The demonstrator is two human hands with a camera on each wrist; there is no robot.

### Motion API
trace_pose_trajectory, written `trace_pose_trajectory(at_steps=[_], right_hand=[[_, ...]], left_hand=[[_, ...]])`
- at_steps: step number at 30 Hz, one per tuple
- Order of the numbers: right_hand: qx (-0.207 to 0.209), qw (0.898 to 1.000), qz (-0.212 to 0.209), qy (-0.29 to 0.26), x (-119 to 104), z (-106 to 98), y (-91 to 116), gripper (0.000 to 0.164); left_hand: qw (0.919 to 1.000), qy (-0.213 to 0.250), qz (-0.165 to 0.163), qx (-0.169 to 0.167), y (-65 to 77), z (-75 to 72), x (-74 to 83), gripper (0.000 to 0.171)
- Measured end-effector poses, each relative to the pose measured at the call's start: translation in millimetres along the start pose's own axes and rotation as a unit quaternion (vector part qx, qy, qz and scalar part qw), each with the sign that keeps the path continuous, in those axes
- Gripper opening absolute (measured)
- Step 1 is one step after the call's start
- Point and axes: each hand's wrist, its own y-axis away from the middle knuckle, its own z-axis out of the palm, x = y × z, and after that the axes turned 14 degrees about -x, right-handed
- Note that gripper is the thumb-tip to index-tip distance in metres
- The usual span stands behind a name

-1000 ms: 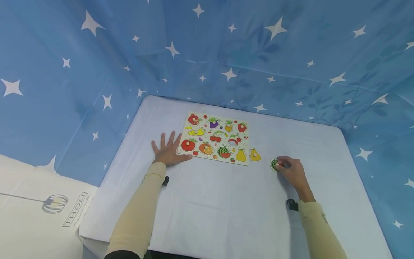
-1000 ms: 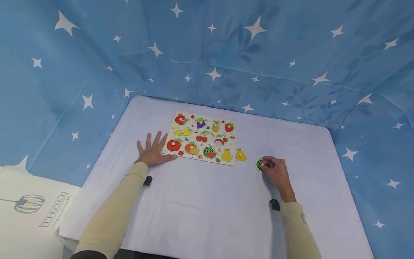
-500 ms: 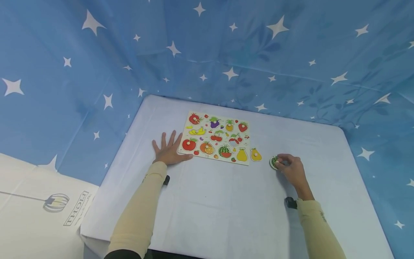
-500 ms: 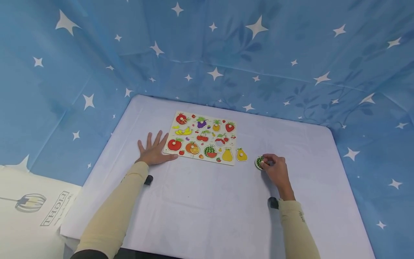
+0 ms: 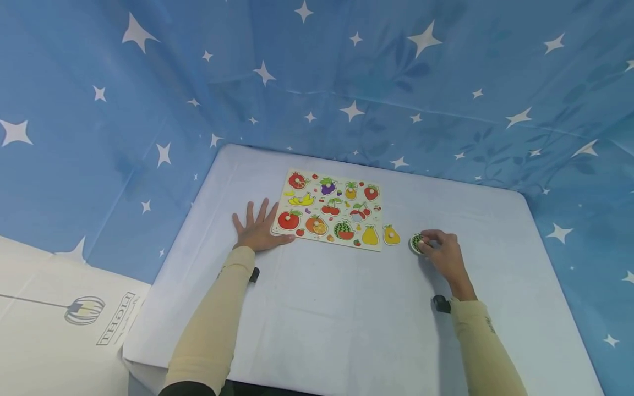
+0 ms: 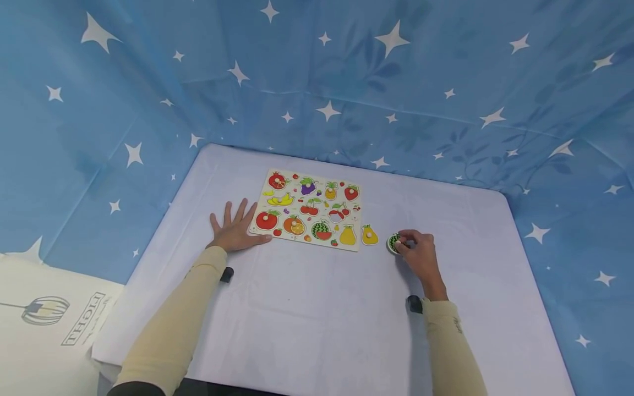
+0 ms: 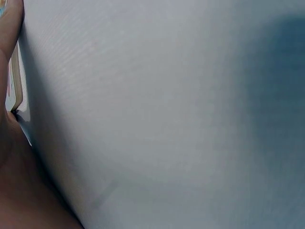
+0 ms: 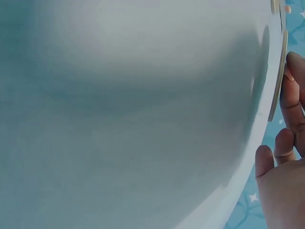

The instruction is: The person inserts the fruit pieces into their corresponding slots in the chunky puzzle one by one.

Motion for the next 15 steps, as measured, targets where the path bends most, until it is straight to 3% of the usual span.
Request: trace_pose_trajectory(at_steps=[15], right_hand=[[-0.001,1.000,-0.004,-0.029,-20,6,-10,0.032]], left_hand=[[0.9999,0.004,-0.002,-0.010,1.0,-1.8,1.7,0.119]])
